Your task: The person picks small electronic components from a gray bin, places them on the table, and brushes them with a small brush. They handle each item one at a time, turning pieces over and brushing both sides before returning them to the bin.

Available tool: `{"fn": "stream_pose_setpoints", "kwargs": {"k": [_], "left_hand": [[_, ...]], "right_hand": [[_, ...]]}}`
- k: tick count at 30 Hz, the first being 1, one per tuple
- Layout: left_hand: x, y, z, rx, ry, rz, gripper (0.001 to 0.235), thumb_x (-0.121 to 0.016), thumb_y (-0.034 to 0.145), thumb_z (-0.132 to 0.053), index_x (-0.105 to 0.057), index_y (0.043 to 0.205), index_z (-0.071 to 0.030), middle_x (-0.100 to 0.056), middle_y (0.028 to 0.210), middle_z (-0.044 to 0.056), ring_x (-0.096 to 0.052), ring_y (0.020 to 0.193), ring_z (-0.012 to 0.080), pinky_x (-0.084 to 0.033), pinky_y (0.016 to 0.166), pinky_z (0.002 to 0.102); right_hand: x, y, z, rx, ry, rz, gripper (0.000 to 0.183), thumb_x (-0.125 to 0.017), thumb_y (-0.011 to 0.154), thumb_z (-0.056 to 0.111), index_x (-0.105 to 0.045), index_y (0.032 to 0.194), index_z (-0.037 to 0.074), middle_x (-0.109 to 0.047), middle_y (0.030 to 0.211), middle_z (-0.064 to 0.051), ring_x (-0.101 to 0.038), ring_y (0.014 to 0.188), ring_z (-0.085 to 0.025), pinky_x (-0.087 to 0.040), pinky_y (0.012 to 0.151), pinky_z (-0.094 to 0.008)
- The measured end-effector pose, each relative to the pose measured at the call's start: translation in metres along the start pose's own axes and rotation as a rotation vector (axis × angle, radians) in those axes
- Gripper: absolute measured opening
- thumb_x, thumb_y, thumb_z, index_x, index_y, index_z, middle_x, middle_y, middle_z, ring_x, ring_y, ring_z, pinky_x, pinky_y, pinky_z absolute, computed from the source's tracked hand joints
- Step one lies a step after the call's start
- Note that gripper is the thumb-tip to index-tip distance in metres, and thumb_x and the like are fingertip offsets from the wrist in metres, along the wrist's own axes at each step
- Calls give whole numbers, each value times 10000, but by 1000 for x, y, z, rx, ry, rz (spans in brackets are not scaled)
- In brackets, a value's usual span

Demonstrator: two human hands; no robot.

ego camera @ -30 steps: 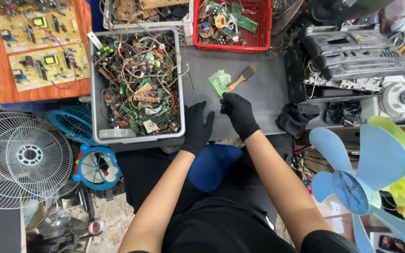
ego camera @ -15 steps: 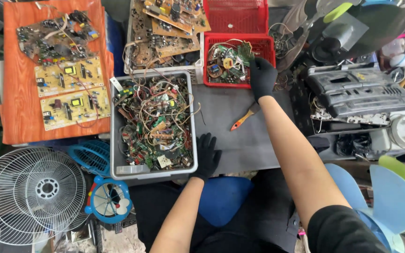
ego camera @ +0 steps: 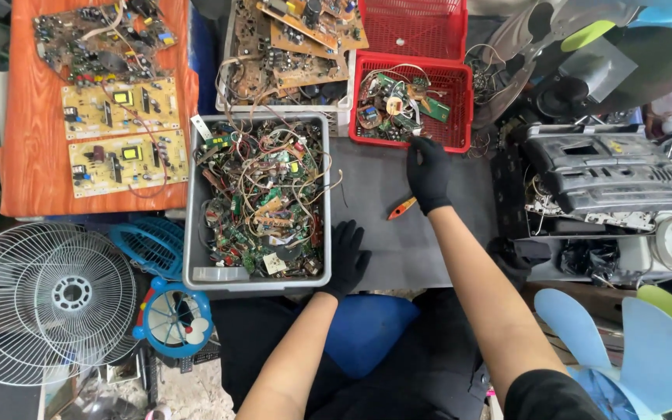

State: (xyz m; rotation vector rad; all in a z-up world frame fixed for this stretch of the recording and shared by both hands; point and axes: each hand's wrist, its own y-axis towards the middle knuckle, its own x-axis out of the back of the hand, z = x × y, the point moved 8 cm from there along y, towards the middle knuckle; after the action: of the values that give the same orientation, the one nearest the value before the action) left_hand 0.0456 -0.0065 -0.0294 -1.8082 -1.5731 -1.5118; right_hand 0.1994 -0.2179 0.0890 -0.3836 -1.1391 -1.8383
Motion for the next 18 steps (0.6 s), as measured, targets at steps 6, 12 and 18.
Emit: {"fn": "stream_pose_setpoints", "kwargs": {"k": [6, 12, 18], "left_hand": [[-9, -9, 3, 55, -28, 32, 610, -677, 844, -423, -569, 1352, -103, -523, 1422, 152, -449, 1341, 338, -261, 1194, 500], [3, -12, -13, 50, -88, -14, 468, -625, 913, -372, -573, 1337, -182, -507, 1432, 120, -438, 1352, 334, -283, 1187, 491], [105, -9, -80, -65, -491, 158, 174, -608, 974, -271, -694, 1070, -154, -710, 1019, 67, -694, 956, 250, -560, 860, 373]], "right_hand": [[-9, -73, 40, 124, 29, 190, 204, -682, 886, 96, -728, 1081, 138, -715, 1001, -41, -673, 977, -248, -511, 904, -371], [-22, -125, 35, 237, -71, 322, 292, -689, 871, 146, -706, 1157, 88, -677, 1215, -138, -619, 1154, -347, -366, 1089, -541], [-17, -108, 72, 74, 74, 316, 252, -609, 972, 115, -678, 1206, 50, -685, 1184, -130, -600, 1189, -320, -296, 1160, -480]]}}
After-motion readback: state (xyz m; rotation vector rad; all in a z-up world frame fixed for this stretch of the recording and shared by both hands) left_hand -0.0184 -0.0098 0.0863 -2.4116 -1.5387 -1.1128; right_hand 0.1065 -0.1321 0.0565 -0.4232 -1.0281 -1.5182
